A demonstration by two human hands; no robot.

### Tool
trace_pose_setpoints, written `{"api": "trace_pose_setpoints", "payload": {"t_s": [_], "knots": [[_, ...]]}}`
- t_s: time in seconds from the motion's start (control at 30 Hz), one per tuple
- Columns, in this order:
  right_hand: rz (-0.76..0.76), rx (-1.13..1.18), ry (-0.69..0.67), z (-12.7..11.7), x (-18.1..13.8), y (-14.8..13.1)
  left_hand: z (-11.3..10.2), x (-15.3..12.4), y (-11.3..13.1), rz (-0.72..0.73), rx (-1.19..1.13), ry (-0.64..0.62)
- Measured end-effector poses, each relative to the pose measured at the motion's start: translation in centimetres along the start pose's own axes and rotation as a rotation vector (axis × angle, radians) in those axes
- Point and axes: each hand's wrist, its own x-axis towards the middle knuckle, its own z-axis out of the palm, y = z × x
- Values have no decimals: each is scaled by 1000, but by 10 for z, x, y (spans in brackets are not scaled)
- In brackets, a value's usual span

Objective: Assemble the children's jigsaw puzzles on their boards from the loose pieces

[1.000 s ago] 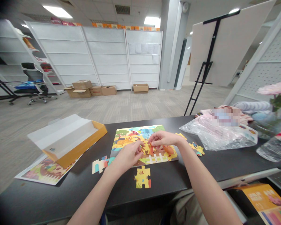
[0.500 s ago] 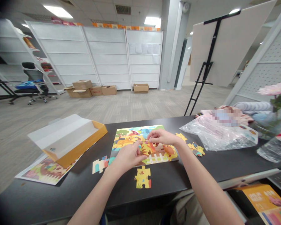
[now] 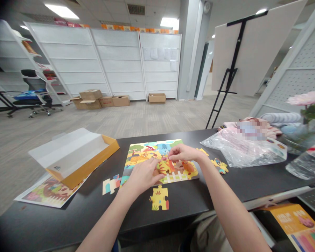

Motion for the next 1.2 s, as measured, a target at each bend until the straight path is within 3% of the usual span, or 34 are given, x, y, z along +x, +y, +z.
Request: {"api": "trace_pose_setpoints", "payload": {"t_s": [0.33,0.77,0.9,1.2], "knots": [[145,59,156,-14,-3,17,2,0,0,40,-17,-5],[108,-26,164,-17,-6,19,1,-1,-1,58,0,-28],[12,20,135,-11,-4,11,0,-1,0,64,-3,-21],[-105,112,-65,17,8,-2,1,-1,-1,115,-78,-43]]}}
